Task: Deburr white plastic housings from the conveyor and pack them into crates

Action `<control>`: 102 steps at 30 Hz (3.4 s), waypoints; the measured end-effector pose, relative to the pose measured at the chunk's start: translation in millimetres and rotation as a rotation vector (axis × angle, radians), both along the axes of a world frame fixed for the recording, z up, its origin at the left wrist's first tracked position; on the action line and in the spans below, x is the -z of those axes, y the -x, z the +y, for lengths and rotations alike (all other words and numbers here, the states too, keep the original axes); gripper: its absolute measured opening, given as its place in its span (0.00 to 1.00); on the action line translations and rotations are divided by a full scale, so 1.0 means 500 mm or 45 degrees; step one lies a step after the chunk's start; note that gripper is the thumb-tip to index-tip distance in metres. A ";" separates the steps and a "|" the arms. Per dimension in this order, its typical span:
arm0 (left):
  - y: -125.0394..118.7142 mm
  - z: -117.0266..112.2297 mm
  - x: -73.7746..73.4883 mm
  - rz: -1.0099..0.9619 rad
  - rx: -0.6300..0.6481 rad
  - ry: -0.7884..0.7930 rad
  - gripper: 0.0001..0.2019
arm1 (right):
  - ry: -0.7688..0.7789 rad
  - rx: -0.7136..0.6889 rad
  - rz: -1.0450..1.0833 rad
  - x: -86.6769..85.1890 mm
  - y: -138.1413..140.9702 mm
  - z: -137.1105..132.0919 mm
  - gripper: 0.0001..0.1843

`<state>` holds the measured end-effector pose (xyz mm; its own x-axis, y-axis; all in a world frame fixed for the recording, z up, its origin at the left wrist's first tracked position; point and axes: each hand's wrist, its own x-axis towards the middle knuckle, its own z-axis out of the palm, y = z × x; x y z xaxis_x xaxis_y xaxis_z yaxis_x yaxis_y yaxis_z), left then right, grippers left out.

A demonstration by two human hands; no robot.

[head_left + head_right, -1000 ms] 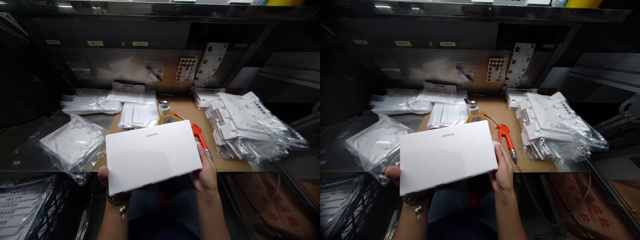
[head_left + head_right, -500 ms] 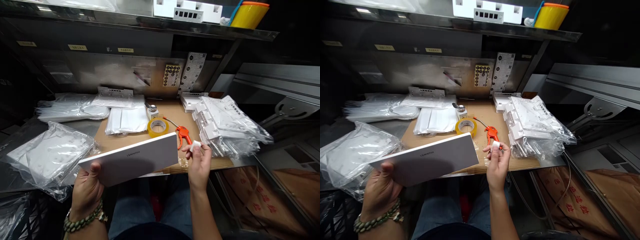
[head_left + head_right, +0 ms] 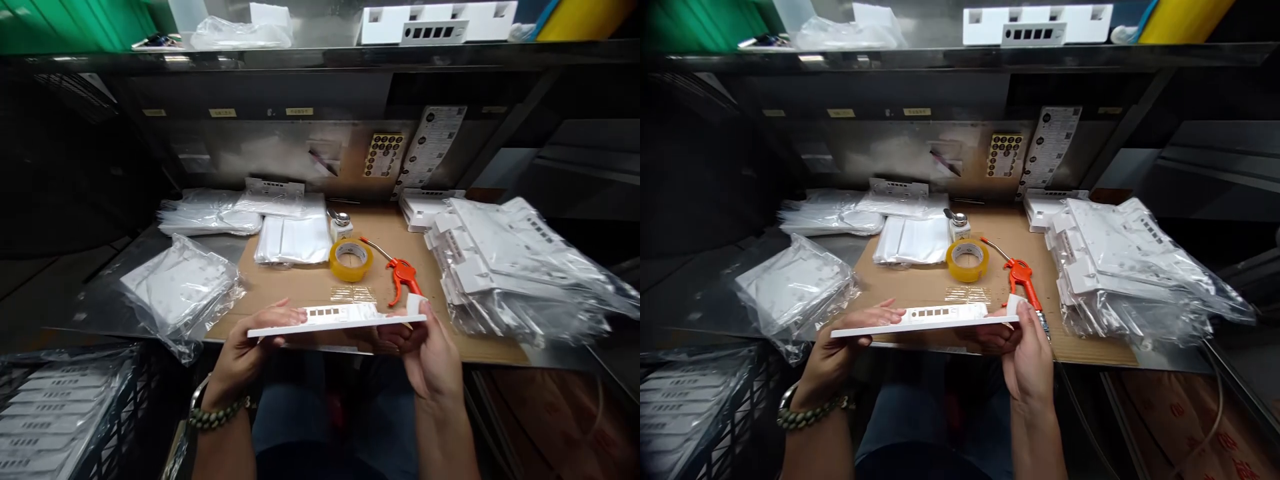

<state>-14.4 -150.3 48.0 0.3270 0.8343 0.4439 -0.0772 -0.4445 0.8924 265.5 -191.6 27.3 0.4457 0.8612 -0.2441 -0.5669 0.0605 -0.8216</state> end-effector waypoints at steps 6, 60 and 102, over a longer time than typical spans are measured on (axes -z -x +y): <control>-0.025 -0.007 0.005 -0.044 -0.021 0.118 0.30 | -0.013 0.088 -0.046 0.012 -0.008 0.000 0.20; -0.021 0.021 -0.031 -0.934 0.033 0.882 0.23 | -0.359 0.091 -1.583 -0.035 -0.016 0.024 0.05; -0.131 -0.051 -0.017 -0.992 0.132 1.165 0.43 | -0.877 0.067 -1.650 -0.192 0.110 0.077 0.09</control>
